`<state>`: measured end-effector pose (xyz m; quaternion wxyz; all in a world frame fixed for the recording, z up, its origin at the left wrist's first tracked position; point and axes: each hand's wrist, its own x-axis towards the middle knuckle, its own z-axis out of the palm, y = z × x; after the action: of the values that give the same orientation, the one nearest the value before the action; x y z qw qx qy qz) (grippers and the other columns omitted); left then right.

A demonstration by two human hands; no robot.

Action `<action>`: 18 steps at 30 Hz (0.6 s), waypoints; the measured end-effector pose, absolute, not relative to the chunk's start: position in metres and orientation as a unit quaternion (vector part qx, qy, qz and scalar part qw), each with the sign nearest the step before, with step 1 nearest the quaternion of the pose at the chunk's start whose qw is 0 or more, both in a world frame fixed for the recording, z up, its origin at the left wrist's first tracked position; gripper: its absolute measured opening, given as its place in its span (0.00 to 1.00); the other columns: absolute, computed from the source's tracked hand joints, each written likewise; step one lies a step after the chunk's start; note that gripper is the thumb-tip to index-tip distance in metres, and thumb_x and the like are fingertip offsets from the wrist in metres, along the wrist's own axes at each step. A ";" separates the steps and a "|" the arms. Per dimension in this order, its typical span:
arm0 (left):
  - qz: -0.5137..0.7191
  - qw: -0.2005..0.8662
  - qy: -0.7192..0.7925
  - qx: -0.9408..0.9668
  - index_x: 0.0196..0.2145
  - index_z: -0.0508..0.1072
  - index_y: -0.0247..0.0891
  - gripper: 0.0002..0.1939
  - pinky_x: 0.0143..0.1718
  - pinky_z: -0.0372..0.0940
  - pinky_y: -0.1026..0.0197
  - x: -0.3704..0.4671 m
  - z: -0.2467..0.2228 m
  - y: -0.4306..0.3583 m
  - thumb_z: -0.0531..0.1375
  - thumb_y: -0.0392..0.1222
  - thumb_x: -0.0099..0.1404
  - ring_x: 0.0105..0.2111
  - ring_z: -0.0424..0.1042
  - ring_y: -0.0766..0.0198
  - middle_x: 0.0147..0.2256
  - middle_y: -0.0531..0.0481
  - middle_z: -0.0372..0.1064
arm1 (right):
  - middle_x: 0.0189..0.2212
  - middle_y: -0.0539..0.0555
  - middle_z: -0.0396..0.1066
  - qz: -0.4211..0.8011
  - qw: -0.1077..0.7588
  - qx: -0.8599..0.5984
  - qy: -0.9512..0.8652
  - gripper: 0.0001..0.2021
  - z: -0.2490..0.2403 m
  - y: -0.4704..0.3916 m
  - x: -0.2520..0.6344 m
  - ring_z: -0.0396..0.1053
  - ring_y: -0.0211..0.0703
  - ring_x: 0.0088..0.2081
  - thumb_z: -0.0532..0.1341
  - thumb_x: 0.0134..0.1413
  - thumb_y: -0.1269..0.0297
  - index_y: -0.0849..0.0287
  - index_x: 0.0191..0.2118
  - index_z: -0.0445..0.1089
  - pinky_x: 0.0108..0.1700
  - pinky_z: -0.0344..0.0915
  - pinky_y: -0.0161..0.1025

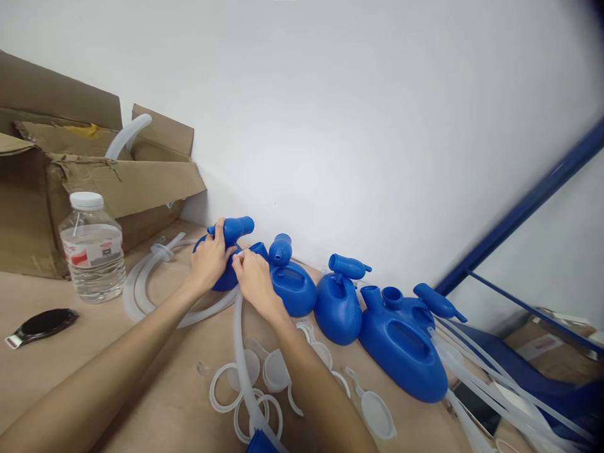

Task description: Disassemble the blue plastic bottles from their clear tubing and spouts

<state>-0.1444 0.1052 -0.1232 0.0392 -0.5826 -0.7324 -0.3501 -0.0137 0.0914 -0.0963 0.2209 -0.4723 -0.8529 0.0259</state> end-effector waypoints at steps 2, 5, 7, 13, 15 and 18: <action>-0.351 0.034 -0.736 -0.577 0.74 0.38 0.38 0.38 0.46 0.68 0.42 -0.142 -0.122 0.102 0.50 0.51 0.74 0.49 0.73 0.34 0.49 0.32 0.70 | 0.46 0.62 0.76 0.047 0.233 -0.468 -0.851 0.16 -0.093 0.091 -0.012 0.73 0.52 0.50 0.52 0.74 0.62 0.67 0.47 0.73 0.52 0.63 0.43; -0.355 0.027 -0.743 -0.567 0.74 0.38 0.39 0.39 0.47 0.68 0.38 -0.140 -0.119 0.099 0.51 0.51 0.74 0.50 0.72 0.32 0.52 0.30 0.69 | 0.41 0.58 0.77 0.136 0.296 -0.467 -0.822 0.10 -0.093 0.094 -0.010 0.75 0.49 0.46 0.59 0.69 0.63 0.64 0.41 0.75 0.50 0.65 0.42; -0.357 0.026 -0.743 -0.566 0.75 0.39 0.39 0.40 0.47 0.68 0.35 -0.139 -0.119 0.098 0.52 0.51 0.74 0.51 0.71 0.31 0.53 0.29 0.68 | 0.38 0.56 0.78 0.263 0.345 -0.458 -0.776 0.06 -0.094 0.096 -0.009 0.76 0.45 0.41 0.63 0.64 0.66 0.64 0.40 0.76 0.47 0.68 0.40; -0.360 0.033 -0.743 -0.563 0.75 0.39 0.39 0.39 0.47 0.68 0.34 -0.137 -0.118 0.097 0.51 0.53 0.75 0.50 0.72 0.30 0.52 0.28 0.69 | 0.34 0.56 0.75 0.588 0.422 -0.419 -0.549 0.06 -0.082 0.094 -0.001 0.71 0.32 0.31 0.59 0.64 0.76 0.69 0.37 0.74 0.37 0.70 0.30; -0.359 0.034 -0.745 -0.562 0.75 0.39 0.40 0.38 0.47 0.68 0.34 -0.136 -0.117 0.097 0.51 0.53 0.75 0.51 0.71 0.30 0.52 0.28 0.68 | 0.32 0.56 0.74 0.635 0.402 -0.420 -0.509 0.09 -0.071 0.094 0.003 0.72 0.32 0.30 0.56 0.67 0.77 0.70 0.36 0.72 0.38 0.71 0.30; -0.352 0.015 -0.748 -0.563 0.75 0.39 0.40 0.38 0.46 0.69 0.33 -0.135 -0.113 0.097 0.52 0.51 0.75 0.52 0.71 0.30 0.53 0.29 0.69 | 0.30 0.56 0.74 0.661 0.333 -0.443 -0.505 0.10 -0.055 0.097 0.006 0.73 0.33 0.29 0.55 0.68 0.77 0.70 0.35 0.71 0.39 0.71 0.30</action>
<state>-0.1346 0.0965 -0.1134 0.0155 -0.5630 -0.7478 -0.3516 0.0064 0.0970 -0.0547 0.3333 -0.4431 -0.5053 0.6613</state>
